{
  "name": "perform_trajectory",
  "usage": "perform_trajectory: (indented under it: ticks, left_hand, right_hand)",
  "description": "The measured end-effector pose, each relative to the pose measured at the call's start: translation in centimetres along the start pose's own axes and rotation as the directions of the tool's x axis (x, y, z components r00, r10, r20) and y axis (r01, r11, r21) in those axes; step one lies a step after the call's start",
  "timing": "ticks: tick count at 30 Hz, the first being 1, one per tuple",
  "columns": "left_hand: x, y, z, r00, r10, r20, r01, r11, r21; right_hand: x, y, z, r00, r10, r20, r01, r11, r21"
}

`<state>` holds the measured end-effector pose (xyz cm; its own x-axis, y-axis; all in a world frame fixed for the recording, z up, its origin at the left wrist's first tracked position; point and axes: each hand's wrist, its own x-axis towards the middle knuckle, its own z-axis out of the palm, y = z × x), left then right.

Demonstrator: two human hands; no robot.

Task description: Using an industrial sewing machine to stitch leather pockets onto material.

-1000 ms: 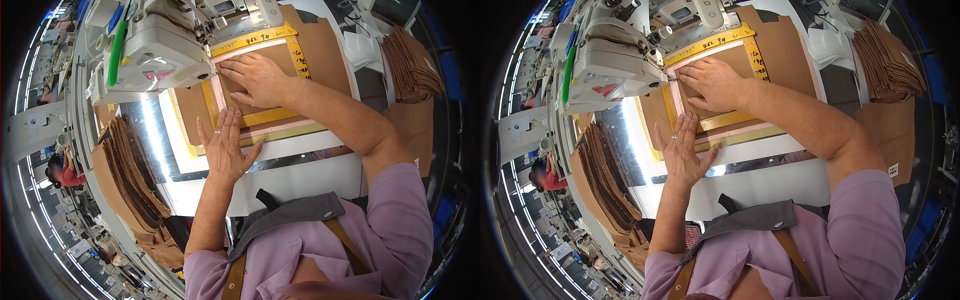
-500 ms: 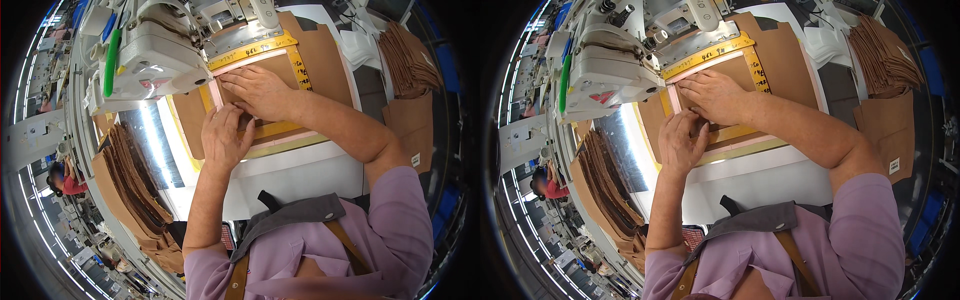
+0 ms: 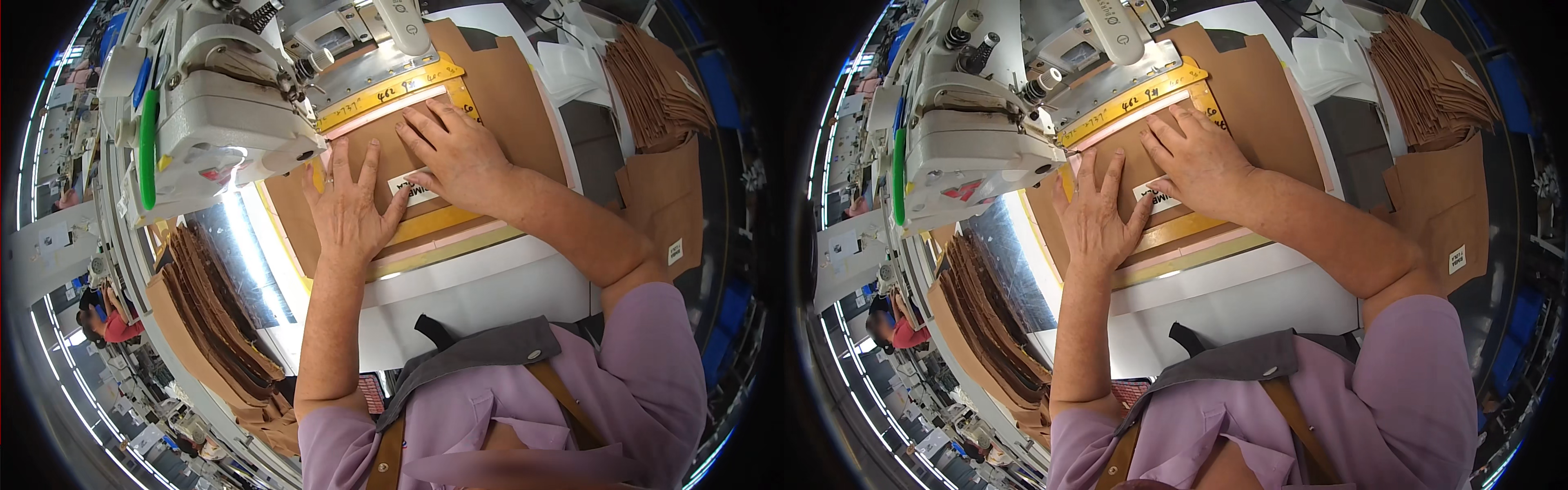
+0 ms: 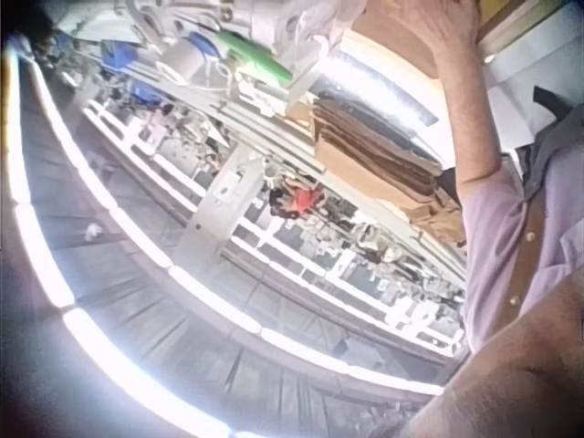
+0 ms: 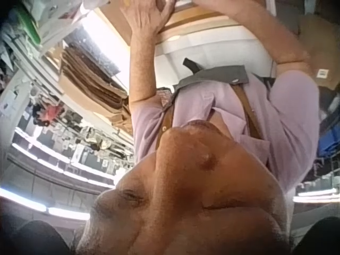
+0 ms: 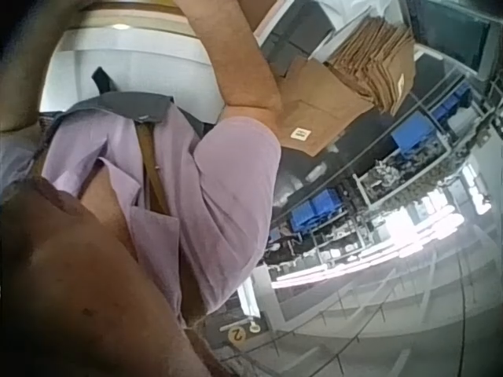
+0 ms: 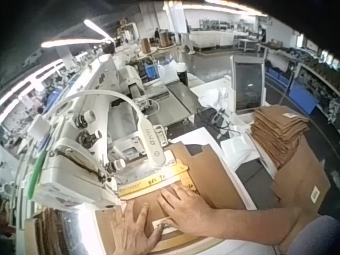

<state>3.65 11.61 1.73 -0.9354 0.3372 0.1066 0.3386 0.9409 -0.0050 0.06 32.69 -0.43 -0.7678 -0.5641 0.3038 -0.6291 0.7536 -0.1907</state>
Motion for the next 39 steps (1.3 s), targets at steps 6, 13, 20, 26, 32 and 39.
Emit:
perform_trajectory:
  ticks: [6, 13, 20, 26, 32, 39]
  left_hand:
    - [-0.1, -0.1, -0.1, 1.000, -0.001, 0.021, 0.000, 1.000, 0.021]
    - [0.1, -0.2, -0.3, 1.000, 0.004, 0.002, -0.004, 1.000, 0.031]
    - [0.2, -0.5, -0.3, 0.997, -0.032, 0.065, 0.029, 0.998, 0.050]
    - [-0.3, -0.6, -0.4, 1.000, -0.016, 0.012, 0.015, 0.996, 0.092]
    - [-0.7, -1.3, -0.5, 0.997, -0.051, 0.058, 0.047, 0.996, 0.071]
    - [-1.7, -3.0, -0.4, 0.998, -0.045, 0.046, 0.042, 0.997, 0.060]
  right_hand:
    - [-0.1, 0.2, 0.0, 1.000, -0.008, 0.007, 0.008, 0.999, 0.031]
    - [0.3, 0.1, -0.5, 0.999, -0.042, 0.034, 0.044, 0.997, -0.062]
    - [0.6, 0.4, 0.2, 0.998, -0.058, -0.018, 0.057, 0.998, -0.030]
    - [0.4, 0.2, 0.0, 0.998, -0.052, 0.039, 0.053, 0.998, -0.034]
    - [0.2, 0.2, 0.2, 0.999, 0.017, 0.028, -0.016, 0.999, -0.031]
    - [0.2, 0.1, 0.0, 0.998, 0.030, 0.056, -0.030, 1.000, 0.004]
